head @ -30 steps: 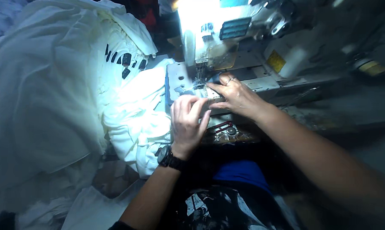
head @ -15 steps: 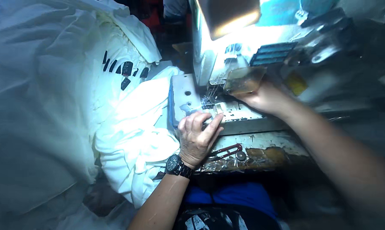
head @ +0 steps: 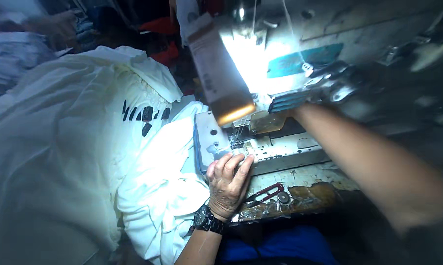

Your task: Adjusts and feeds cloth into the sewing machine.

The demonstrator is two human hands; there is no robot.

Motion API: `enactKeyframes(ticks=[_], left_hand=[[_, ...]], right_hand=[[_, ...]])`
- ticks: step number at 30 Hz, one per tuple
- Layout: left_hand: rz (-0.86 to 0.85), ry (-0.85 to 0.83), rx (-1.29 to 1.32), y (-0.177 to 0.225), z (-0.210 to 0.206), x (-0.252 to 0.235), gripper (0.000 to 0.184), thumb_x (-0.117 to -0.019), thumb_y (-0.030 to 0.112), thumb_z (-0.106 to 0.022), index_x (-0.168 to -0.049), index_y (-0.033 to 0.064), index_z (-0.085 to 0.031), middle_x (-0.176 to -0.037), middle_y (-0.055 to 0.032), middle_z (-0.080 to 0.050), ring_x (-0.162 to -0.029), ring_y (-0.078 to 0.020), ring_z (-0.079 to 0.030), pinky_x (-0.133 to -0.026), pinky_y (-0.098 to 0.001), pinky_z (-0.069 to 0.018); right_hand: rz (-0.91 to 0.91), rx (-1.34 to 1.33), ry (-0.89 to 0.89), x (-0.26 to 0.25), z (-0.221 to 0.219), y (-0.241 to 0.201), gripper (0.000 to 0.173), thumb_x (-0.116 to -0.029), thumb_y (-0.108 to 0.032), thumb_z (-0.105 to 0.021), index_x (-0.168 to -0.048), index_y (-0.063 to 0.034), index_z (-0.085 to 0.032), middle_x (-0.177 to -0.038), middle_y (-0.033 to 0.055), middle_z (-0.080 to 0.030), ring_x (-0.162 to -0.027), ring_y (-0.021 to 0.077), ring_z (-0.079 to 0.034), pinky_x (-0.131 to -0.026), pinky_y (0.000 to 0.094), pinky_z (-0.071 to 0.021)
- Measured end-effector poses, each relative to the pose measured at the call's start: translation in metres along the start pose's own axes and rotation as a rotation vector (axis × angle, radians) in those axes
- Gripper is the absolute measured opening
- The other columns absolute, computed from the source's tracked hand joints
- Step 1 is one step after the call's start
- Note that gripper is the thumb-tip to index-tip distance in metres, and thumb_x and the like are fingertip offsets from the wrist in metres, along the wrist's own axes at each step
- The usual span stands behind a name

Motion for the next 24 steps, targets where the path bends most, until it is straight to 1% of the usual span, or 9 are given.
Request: enactKeyframes(ticks=[3,7,10,11,14,17,19,21,24], left_hand=[[-0.014,0.002,-0.006,0.000,0.001,0.000,0.028,-0.0943,0.028,-0.072,-0.122,0.0247,-0.074,-0.123,-0.0010,-0.070,-0.122,-0.0186,-0.057,-0.109,-0.0389,-0.0324],[-0.033,0.005,-0.025,-0.001,0.000,0.001,0.029,-0.0948,0.030,-0.071,-0.123,0.0247,-0.074,-0.125,-0.0002,-0.070,-0.123,-0.0176,-0.056,-0.109,-0.0379,-0.0318],[-0.045,0.014,-0.026,-0.002,0.000,0.001,0.028,-0.0950,0.031,-0.071,-0.122,0.0245,-0.074,-0.124,0.0001,-0.070,-0.124,-0.0169,-0.056,-0.110,-0.0372,-0.0306],[-0.049,0.015,-0.025,-0.002,0.000,0.001,0.028,-0.0952,0.031,-0.071,-0.122,0.0243,-0.074,-0.124,-0.0003,-0.069,-0.124,-0.0171,-0.056,-0.110,-0.0372,-0.0301],[-0.050,0.020,-0.031,-0.001,-0.001,0.001,0.029,-0.0957,0.032,-0.070,-0.123,0.0238,-0.073,-0.123,-0.0006,-0.070,-0.123,-0.0173,-0.056,-0.110,-0.0373,-0.0311],[-0.045,0.026,-0.033,-0.001,-0.001,0.000,0.029,-0.0954,0.032,-0.070,-0.123,0.0237,-0.073,-0.123,-0.0003,-0.070,-0.123,-0.0175,-0.056,-0.110,-0.0374,-0.0316],[-0.043,0.025,-0.031,-0.001,-0.001,0.000,0.029,-0.0957,0.032,-0.069,-0.123,0.0237,-0.073,-0.122,-0.0007,-0.070,-0.122,-0.0175,-0.056,-0.110,-0.0378,-0.0314],[-0.041,0.019,-0.027,-0.001,-0.001,0.000,0.028,-0.0960,0.031,-0.069,-0.123,0.0234,-0.073,-0.123,-0.0011,-0.070,-0.122,-0.0179,-0.057,-0.109,-0.0379,-0.0317],[-0.042,0.025,-0.017,-0.001,-0.001,-0.001,0.028,-0.0960,0.030,-0.069,-0.123,0.0231,-0.073,-0.123,-0.0016,-0.070,-0.122,-0.0183,-0.057,-0.108,-0.0378,-0.0328]], right_hand=[[-0.078,-0.026,0.080,-0.008,0.002,0.005,0.048,-0.1021,-0.022,-0.063,-0.142,0.0043,-0.055,-0.148,0.0224,-0.053,-0.142,0.0292,-0.047,-0.120,0.0390,-0.0300],[0.023,0.101,-0.048,-0.011,-0.004,-0.009,0.047,-0.1010,-0.021,-0.064,-0.139,0.0056,-0.056,-0.143,0.0261,-0.055,-0.137,0.0356,-0.050,-0.117,0.0490,-0.0334],[0.136,0.200,0.035,0.026,0.003,-0.030,0.047,-0.0991,-0.025,-0.066,-0.133,0.0062,-0.061,-0.135,0.0280,-0.060,-0.130,0.0393,-0.055,-0.112,0.0534,-0.0379],[0.135,0.214,-0.014,0.044,0.012,-0.043,0.046,-0.1011,-0.023,-0.064,-0.134,0.0081,-0.059,-0.136,0.0298,-0.059,-0.131,0.0407,-0.053,-0.112,0.0534,-0.0356],[0.292,0.147,0.036,0.045,0.002,-0.031,0.041,-0.0971,-0.032,-0.069,-0.121,0.0014,-0.068,-0.121,0.0222,-0.068,-0.118,0.0346,-0.062,-0.104,0.0548,-0.0441],[0.483,-0.059,0.150,0.062,0.003,-0.032,0.037,-0.0872,-0.031,-0.078,-0.111,-0.0036,-0.073,-0.105,0.0115,-0.073,-0.100,0.0186,-0.067,-0.092,0.0416,-0.0512],[0.566,-0.257,0.158,0.088,0.011,-0.048,0.038,-0.0796,-0.025,-0.082,-0.109,-0.0032,-0.071,-0.100,0.0040,-0.072,-0.094,0.0038,-0.065,-0.089,0.0238,-0.0508],[0.542,-0.388,0.139,0.099,0.008,-0.052,0.041,-0.0732,-0.018,-0.085,-0.109,-0.0030,-0.070,-0.099,0.0024,-0.072,-0.094,0.0008,-0.065,-0.089,0.0203,-0.0514],[0.410,-0.437,0.095,0.102,0.001,-0.050,0.042,-0.0723,-0.008,-0.088,-0.111,-0.0064,-0.071,-0.101,0.0022,-0.073,-0.096,0.0030,-0.068,-0.090,0.0225,-0.0550]])
Point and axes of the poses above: each hand's wrist, its own x-axis away from the middle knuckle, its own z-axis out of the back of the hand, y = z × x, the point moved 4 cm from there along -x, towards the middle knuckle
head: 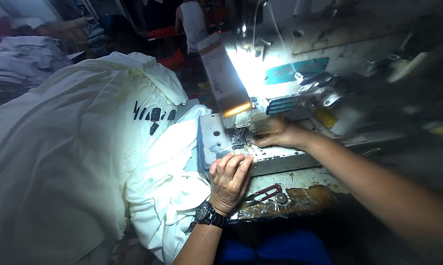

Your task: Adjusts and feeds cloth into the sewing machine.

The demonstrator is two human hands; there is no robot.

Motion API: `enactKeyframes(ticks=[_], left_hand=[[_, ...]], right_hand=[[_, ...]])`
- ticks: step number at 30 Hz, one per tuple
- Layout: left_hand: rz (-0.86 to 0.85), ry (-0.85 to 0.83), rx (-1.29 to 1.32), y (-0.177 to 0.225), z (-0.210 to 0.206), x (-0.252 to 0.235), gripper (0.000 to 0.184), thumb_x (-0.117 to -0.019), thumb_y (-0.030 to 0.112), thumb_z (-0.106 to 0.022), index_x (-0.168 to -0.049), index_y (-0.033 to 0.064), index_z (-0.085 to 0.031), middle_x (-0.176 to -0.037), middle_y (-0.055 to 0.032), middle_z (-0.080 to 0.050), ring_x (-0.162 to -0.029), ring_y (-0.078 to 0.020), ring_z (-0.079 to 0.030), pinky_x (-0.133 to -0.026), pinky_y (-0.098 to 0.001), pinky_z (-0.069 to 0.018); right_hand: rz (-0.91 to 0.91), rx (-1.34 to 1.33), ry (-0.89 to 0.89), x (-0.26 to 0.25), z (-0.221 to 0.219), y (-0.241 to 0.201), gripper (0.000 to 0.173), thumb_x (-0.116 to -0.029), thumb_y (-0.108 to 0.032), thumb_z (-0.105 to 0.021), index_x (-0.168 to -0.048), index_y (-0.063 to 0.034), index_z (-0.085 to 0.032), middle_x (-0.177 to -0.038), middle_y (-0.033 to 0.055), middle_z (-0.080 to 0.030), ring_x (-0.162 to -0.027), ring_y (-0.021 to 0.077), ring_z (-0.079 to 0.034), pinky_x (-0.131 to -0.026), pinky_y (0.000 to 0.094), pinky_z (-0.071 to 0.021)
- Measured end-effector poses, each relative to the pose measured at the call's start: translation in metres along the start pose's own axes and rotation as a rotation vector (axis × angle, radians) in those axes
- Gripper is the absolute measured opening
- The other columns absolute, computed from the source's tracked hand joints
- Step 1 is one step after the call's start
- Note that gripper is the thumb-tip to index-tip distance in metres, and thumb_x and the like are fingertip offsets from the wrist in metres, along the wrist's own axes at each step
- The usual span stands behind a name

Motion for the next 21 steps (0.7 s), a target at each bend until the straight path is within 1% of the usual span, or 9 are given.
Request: enactKeyframes(ticks=[2,4,7,8,10,13,14,16,21], left_hand=[[0.003,0.000,0.001,0.000,0.000,0.000,0.028,-0.0956,0.030,-0.070,-0.123,0.0230,-0.073,-0.122,-0.0016,-0.070,-0.122,-0.0182,-0.057,-0.108,-0.0380,-0.0328],[0.007,-0.002,-0.001,0.000,0.000,0.001,0.029,-0.0954,0.031,-0.070,-0.123,0.0234,-0.073,-0.122,-0.0015,-0.070,-0.122,-0.0184,-0.057,-0.109,-0.0383,-0.0324],[0.007,0.001,-0.002,0.000,0.000,0.001,0.029,-0.0953,0.032,-0.070,-0.123,0.0238,-0.073,-0.122,-0.0010,-0.070,-0.122,-0.0185,-0.057,-0.108,-0.0384,-0.0323],[0.008,0.003,0.000,0.000,0.000,0.000,0.028,-0.0951,0.031,-0.070,-0.122,0.0235,-0.073,-0.122,-0.0013,-0.070,-0.121,-0.0186,-0.057,-0.108,-0.0386,-0.0324],[0.014,0.003,0.005,0.001,0.001,0.000,0.029,-0.0950,0.031,-0.070,-0.122,0.0232,-0.073,-0.122,-0.0013,-0.070,-0.121,-0.0183,-0.057,-0.109,-0.0383,-0.0320],[0.023,0.007,0.023,0.001,0.000,0.000,0.029,-0.0948,0.031,-0.071,-0.122,0.0233,-0.073,-0.122,-0.0013,-0.070,-0.121,-0.0183,-0.057,-0.108,-0.0385,-0.0324],[0.026,0.007,0.025,0.001,0.000,0.000,0.029,-0.0947,0.032,-0.071,-0.122,0.0232,-0.073,-0.122,-0.0011,-0.069,-0.121,-0.0183,-0.056,-0.108,-0.0383,-0.0324],[0.031,0.008,0.029,0.002,0.000,0.000,0.029,-0.0944,0.031,-0.071,-0.122,0.0228,-0.073,-0.122,-0.0011,-0.069,-0.121,-0.0188,-0.056,-0.108,-0.0385,-0.0318],[0.037,0.013,0.037,0.002,-0.001,0.001,0.029,-0.0939,0.031,-0.071,-0.121,0.0229,-0.074,-0.121,-0.0011,-0.070,-0.121,-0.0185,-0.056,-0.107,-0.0382,-0.0314]], right_hand=[[-0.013,-0.005,-0.011,-0.002,-0.001,0.001,0.041,-0.0738,-0.007,-0.087,-0.112,-0.0066,-0.071,-0.102,0.0024,-0.073,-0.097,0.0032,-0.068,-0.090,0.0223,-0.0554],[-0.004,0.018,-0.036,-0.003,-0.001,0.000,0.041,-0.0756,-0.009,-0.086,-0.113,-0.0050,-0.070,-0.104,0.0038,-0.072,-0.099,0.0039,-0.066,-0.092,0.0233,-0.0527],[-0.023,0.043,-0.089,-0.002,0.003,-0.007,0.038,-0.0794,-0.010,-0.084,-0.114,-0.0047,-0.070,-0.105,0.0046,-0.071,-0.100,0.0042,-0.065,-0.094,0.0232,-0.0510],[-0.016,0.058,-0.099,-0.002,0.004,-0.008,0.036,-0.0801,-0.010,-0.083,-0.113,-0.0047,-0.070,-0.104,0.0053,-0.071,-0.100,0.0056,-0.065,-0.093,0.0247,-0.0511],[0.011,0.096,-0.117,-0.001,0.006,-0.008,0.033,-0.0824,-0.014,-0.082,-0.112,-0.0067,-0.071,-0.104,0.0047,-0.072,-0.100,0.0066,-0.065,-0.094,0.0267,-0.0509],[0.037,0.130,-0.104,0.002,0.007,-0.004,0.030,-0.0872,-0.022,-0.080,-0.114,-0.0116,-0.073,-0.106,0.0015,-0.073,-0.102,0.0053,-0.066,-0.096,0.0273,-0.0513],[0.050,0.145,-0.090,0.003,0.007,-0.002,0.029,-0.0879,-0.023,-0.080,-0.114,-0.0127,-0.073,-0.105,0.0003,-0.073,-0.102,0.0045,-0.066,-0.096,0.0266,-0.0520],[0.073,0.135,-0.078,0.003,0.006,0.000,0.027,-0.0878,-0.023,-0.080,-0.112,-0.0117,-0.074,-0.104,0.0007,-0.073,-0.101,0.0051,-0.066,-0.095,0.0272,-0.0510],[0.179,0.126,-0.069,0.003,0.005,0.006,0.027,-0.0895,-0.024,-0.077,-0.113,-0.0112,-0.074,-0.107,0.0005,-0.073,-0.106,0.0034,-0.064,-0.099,0.0258,-0.0490]])
Point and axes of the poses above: each hand's wrist, its own x-axis away from the middle knuckle, its own z-axis out of the back of the hand, y = z × x, the point moved 4 cm from there along -x, towards the middle knuckle
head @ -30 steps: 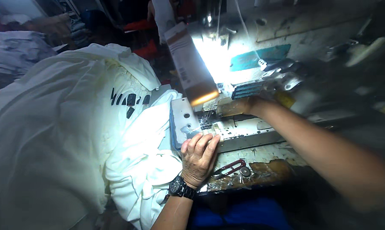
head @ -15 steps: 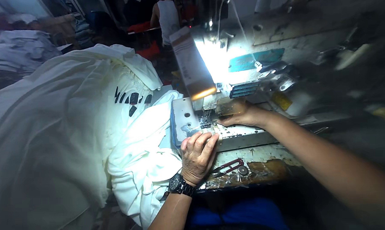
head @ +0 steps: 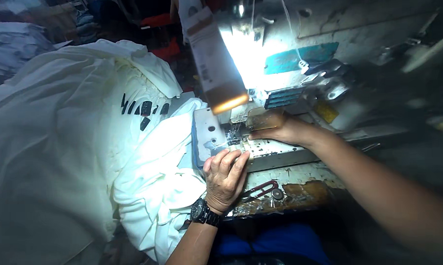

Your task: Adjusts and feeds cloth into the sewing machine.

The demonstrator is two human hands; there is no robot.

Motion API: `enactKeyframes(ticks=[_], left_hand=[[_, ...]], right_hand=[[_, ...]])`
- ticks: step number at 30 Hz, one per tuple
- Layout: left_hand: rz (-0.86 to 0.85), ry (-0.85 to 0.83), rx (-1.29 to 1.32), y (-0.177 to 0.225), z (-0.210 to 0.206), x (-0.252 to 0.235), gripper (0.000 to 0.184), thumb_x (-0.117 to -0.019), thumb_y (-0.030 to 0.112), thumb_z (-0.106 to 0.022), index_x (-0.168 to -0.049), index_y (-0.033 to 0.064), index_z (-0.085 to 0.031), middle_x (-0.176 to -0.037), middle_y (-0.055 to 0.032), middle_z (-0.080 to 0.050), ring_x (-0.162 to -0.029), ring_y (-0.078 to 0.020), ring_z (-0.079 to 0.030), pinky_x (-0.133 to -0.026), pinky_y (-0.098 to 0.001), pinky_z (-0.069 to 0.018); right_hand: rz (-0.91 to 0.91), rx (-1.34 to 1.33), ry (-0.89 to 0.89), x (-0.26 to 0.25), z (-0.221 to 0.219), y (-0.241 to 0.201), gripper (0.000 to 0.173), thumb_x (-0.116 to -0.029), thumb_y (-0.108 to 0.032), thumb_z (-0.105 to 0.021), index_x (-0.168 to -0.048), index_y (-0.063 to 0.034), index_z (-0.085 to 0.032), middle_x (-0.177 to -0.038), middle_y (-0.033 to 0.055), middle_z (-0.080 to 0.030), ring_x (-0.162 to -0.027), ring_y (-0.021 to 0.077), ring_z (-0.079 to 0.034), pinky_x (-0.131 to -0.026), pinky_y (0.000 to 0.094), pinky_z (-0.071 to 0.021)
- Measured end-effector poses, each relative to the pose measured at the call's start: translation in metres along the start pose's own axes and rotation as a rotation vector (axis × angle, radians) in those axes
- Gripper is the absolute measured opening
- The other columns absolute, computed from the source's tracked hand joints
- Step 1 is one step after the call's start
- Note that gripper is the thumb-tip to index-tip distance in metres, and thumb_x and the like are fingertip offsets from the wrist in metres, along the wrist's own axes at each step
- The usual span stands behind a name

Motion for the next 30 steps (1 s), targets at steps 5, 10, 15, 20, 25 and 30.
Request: enactKeyframes(ticks=[5,10,15,20,25,30], left_hand=[[0.007,-0.007,0.007,0.0005,-0.0001,-0.0007,0.028,-0.0932,0.029,-0.071,-0.120,0.0222,-0.075,-0.121,0.0008,-0.071,-0.121,-0.0177,-0.056,-0.107,-0.0383,-0.0308],[0.014,-0.024,0.018,0.0012,0.0005,-0.0025,0.027,-0.0936,0.028,-0.070,-0.119,0.0211,-0.076,-0.125,0.0031,-0.073,-0.124,-0.0176,-0.056,-0.108,-0.0397,-0.0302],[0.020,-0.030,0.021,0.0009,0.0001,-0.0023,0.028,-0.0929,0.028,-0.071,-0.119,0.0210,-0.076,-0.125,0.0033,-0.073,-0.123,-0.0174,-0.057,-0.107,-0.0401,-0.0307],[0.016,-0.033,0.018,0.0004,-0.0002,-0.0020,0.028,-0.0927,0.028,-0.071,-0.120,0.0209,-0.076,-0.125,0.0038,-0.073,-0.124,-0.0174,-0.057,-0.107,-0.0403,-0.0306],[0.008,-0.034,0.013,-0.0009,0.0005,-0.0014,0.028,-0.0929,0.029,-0.071,-0.120,0.0211,-0.077,-0.126,0.0040,-0.073,-0.125,-0.0173,-0.057,-0.107,-0.0396,-0.0312],[-0.010,-0.047,0.023,0.0024,-0.0027,-0.0017,0.028,-0.0938,0.026,-0.070,-0.120,0.0201,-0.076,-0.127,0.0021,-0.072,-0.127,-0.0184,-0.056,-0.110,-0.0403,-0.0315]], right_hand=[[0.062,0.021,0.025,0.0013,-0.0019,0.0027,0.030,-0.0920,-0.027,-0.074,-0.118,-0.0113,-0.074,-0.115,0.0025,-0.071,-0.113,0.0055,-0.062,-0.103,0.0268,-0.0462],[0.088,0.029,0.016,-0.0011,-0.0015,0.0047,0.028,-0.0926,-0.026,-0.073,-0.117,-0.0109,-0.074,-0.114,0.0030,-0.071,-0.112,0.0058,-0.062,-0.102,0.0263,-0.0470],[0.107,0.049,0.034,-0.0004,-0.0024,0.0036,0.030,-0.0932,-0.027,-0.072,-0.119,-0.0108,-0.074,-0.118,0.0051,-0.070,-0.116,0.0080,-0.061,-0.104,0.0281,-0.0462],[0.077,0.052,0.029,0.0004,-0.0033,0.0050,0.028,-0.0942,-0.029,-0.071,-0.116,-0.0123,-0.076,-0.116,0.0048,-0.071,-0.115,0.0092,-0.062,-0.104,0.0313,-0.0471],[0.091,0.041,0.031,-0.0003,-0.0042,0.0058,0.028,-0.0936,-0.027,-0.072,-0.117,-0.0121,-0.075,-0.115,0.0030,-0.072,-0.114,0.0061,-0.062,-0.103,0.0280,-0.0469],[0.078,0.158,0.088,0.0081,-0.0031,0.0060,0.029,-0.0945,-0.029,-0.071,-0.119,-0.0131,-0.075,-0.119,0.0050,-0.072,-0.117,0.0129,-0.063,-0.105,0.0368,-0.0478]])
Point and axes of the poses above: each hand's wrist, its own x-axis away from the middle knuckle, its own z-axis out of the back of the hand, y = z × x, the point moved 4 cm from there along -x, towards the middle knuckle
